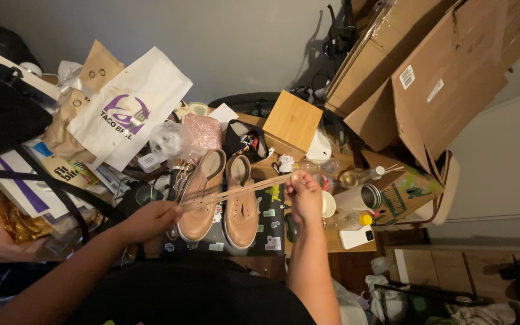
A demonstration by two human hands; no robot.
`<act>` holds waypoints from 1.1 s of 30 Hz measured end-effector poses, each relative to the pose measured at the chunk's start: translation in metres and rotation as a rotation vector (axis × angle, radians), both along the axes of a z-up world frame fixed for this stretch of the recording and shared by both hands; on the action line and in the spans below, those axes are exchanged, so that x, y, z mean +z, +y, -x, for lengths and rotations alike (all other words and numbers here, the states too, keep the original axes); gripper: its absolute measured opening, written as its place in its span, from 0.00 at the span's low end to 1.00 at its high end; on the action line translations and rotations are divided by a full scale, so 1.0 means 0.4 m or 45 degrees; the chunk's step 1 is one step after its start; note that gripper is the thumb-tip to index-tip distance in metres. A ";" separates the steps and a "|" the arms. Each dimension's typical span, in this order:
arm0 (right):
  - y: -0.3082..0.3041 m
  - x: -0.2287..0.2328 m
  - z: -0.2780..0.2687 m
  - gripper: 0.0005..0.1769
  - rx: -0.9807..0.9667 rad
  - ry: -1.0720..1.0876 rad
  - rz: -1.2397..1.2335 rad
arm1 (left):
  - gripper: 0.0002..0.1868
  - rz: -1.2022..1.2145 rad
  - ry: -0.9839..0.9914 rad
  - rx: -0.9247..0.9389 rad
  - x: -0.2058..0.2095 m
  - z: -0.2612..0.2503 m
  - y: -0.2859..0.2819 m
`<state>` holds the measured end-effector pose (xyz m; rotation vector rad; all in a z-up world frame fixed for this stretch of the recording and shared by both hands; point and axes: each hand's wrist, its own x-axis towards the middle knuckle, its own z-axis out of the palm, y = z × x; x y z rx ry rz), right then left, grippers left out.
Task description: The person removes the laces from a pair of tan shoes and then re-laces them one at a time, threading the laces through the eyelets and tying a knot. The shoes remain on a cluttered table throughout the process.
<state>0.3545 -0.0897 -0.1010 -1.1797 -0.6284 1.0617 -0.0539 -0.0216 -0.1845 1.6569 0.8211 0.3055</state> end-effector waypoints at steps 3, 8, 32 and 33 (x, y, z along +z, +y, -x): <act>-0.001 0.051 -0.017 0.02 -0.051 -0.096 -0.029 | 0.19 -0.084 0.013 -0.077 0.002 -0.039 0.000; -0.015 0.161 -0.024 0.04 -0.121 -0.234 -0.135 | 0.11 0.676 -0.497 -0.210 -0.027 -0.176 -0.046; -0.270 -0.338 -0.072 0.07 -0.305 -0.192 0.295 | 0.18 -0.282 0.840 0.216 -0.072 -0.015 0.089; -0.285 -0.389 -0.071 0.08 -0.289 -0.108 0.355 | 0.18 -0.311 0.805 0.237 -0.083 -0.019 0.093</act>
